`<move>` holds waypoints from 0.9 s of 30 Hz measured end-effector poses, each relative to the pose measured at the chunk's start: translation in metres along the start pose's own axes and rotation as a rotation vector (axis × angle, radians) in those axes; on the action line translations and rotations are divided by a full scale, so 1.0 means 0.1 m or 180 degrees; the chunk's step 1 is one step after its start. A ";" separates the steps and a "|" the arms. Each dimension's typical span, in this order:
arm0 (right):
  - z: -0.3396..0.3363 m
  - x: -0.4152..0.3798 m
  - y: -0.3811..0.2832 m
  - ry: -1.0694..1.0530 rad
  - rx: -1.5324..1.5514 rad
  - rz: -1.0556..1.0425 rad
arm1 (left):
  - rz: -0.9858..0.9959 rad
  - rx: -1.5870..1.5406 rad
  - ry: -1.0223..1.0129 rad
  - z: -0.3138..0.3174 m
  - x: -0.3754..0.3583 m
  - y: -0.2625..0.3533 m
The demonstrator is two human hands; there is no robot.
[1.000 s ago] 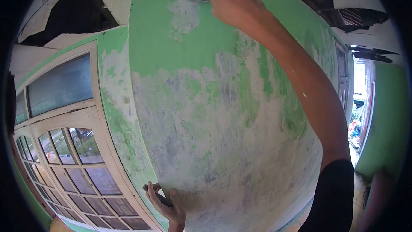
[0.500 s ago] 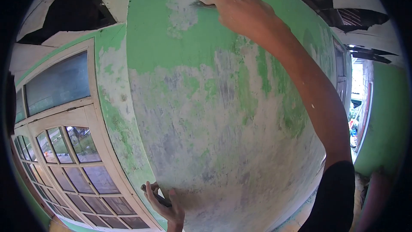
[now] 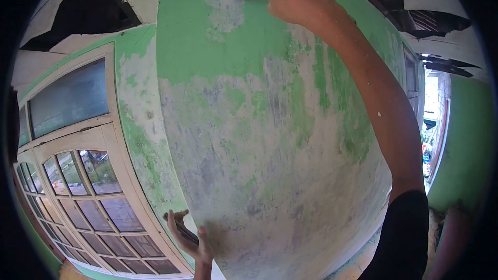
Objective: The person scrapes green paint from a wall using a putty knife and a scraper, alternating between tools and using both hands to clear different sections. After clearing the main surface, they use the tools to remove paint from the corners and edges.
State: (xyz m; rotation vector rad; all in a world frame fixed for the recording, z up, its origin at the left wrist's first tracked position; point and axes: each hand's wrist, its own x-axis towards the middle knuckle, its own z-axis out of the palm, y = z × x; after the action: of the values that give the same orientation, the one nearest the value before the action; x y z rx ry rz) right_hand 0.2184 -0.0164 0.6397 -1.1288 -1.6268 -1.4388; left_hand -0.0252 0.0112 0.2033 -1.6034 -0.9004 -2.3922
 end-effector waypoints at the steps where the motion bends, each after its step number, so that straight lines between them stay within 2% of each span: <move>1: 0.00 -0.03 -0.03 -0.0001 0.0018 0.0075 | -0.0110 -0.0205 0.0119 0.05 0.02 0.01; 5: 0.10 -0.17 -0.01 0.0172 0.0136 0.0137 | -0.0645 -0.0695 -0.0009 0.07 0.04 0.08; 8: 0.11 0.08 0.01 0.0493 0.0292 0.0014 | -0.0651 -0.0844 -0.0134 0.08 0.04 0.08; 11: 0.05 -0.03 -0.09 0.0224 0.0123 0.0249 | -0.0855 -0.0885 -0.0072 0.06 0.04 0.14; 14: 0.13 -0.21 -0.05 0.0281 0.0108 0.0176 | -0.0915 -0.0956 -0.0165 0.05 0.04 0.18; 18: 0.01 0.00 -0.06 0.0239 0.0264 0.0192 | -0.0806 -0.0834 -0.0188 0.07 0.07 0.21; 21: -0.01 -0.02 -0.12 0.0200 0.0015 0.0198 | -0.1170 -0.0737 0.0052 0.03 0.07 0.21; 24: -0.08 -0.16 -0.15 -0.0100 0.0134 0.0371 | -0.1117 -0.0832 -0.0030 0.04 0.07 0.23; 26: -0.07 -0.07 -0.04 0.0239 -0.0077 -0.0190 | -0.1114 -0.0862 -0.0011 0.07 0.09 0.23; 27: -0.03 -0.09 0.00 0.0227 -0.0082 -0.0177 | -0.1120 -0.0863 -0.0029 0.06 0.08 0.23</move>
State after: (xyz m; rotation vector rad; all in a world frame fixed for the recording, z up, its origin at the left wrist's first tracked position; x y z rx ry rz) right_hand 0.2216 -0.0210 0.6316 -1.0421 -1.6055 -1.5223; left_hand -0.0144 -0.0023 0.2214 -1.6624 -0.9643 -2.8568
